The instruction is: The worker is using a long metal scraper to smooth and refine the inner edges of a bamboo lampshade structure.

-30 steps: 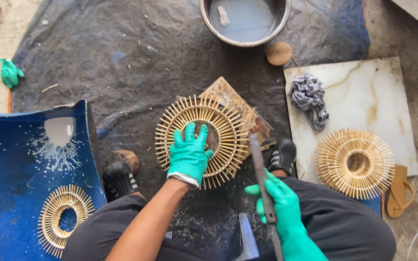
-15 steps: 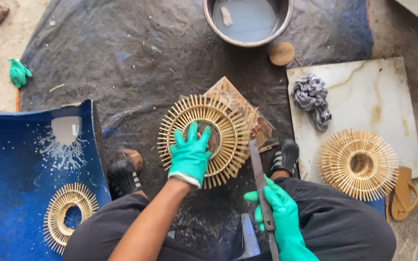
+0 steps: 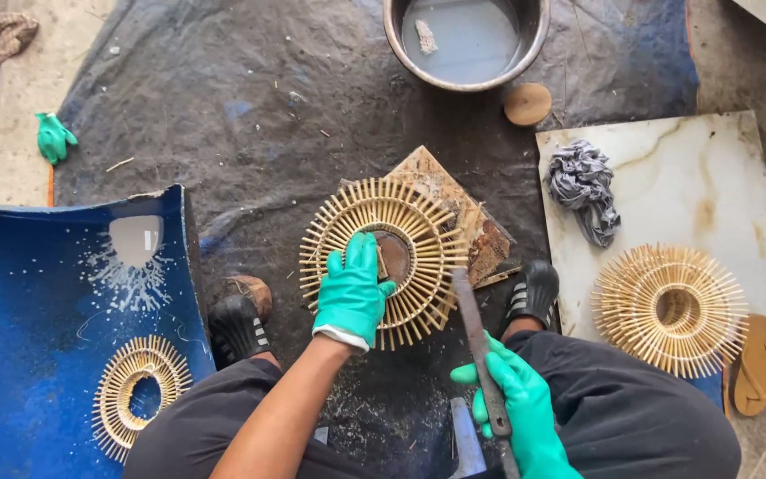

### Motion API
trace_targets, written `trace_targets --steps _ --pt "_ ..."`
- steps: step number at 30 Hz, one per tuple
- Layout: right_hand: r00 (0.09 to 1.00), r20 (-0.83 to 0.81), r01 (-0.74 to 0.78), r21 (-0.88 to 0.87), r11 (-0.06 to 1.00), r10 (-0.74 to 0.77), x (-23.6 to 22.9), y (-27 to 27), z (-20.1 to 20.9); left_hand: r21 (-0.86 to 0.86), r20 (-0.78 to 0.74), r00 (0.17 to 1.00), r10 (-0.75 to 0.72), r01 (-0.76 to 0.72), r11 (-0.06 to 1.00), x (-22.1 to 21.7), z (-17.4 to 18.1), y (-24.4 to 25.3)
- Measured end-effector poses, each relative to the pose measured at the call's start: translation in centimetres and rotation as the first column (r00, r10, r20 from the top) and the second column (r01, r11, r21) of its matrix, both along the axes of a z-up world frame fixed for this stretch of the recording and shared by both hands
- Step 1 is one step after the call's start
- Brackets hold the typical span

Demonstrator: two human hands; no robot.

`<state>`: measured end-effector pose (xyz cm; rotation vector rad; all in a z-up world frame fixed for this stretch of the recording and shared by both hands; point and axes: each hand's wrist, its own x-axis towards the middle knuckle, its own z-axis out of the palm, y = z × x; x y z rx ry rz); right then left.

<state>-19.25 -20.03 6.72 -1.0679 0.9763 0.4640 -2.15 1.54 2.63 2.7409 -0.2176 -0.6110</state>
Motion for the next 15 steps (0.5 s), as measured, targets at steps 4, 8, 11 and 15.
trace_targets --steps 4,8,11,15 --pt "0.997 0.037 0.063 -0.044 0.997 -0.061 -0.2 0.7 0.6 0.059 -0.007 0.998 -0.062 0.062 0.996 -0.3 -0.1 0.2" --pt "0.992 0.095 0.093 -0.052 0.994 -0.088 0.4 1.7 1.6 0.005 -0.021 1.000 0.003 -0.003 1.000 -0.1 1.3 -0.2" --pt "0.978 0.166 0.138 -0.041 0.990 -0.129 1.4 2.6 0.4 0.025 -0.056 0.998 -0.006 0.008 1.000 0.4 1.9 -0.4" --pt "0.988 0.147 0.042 0.029 0.999 -0.046 2.9 2.0 -1.3 0.056 -0.051 0.998 -0.048 0.051 0.997 0.5 1.7 -0.2"
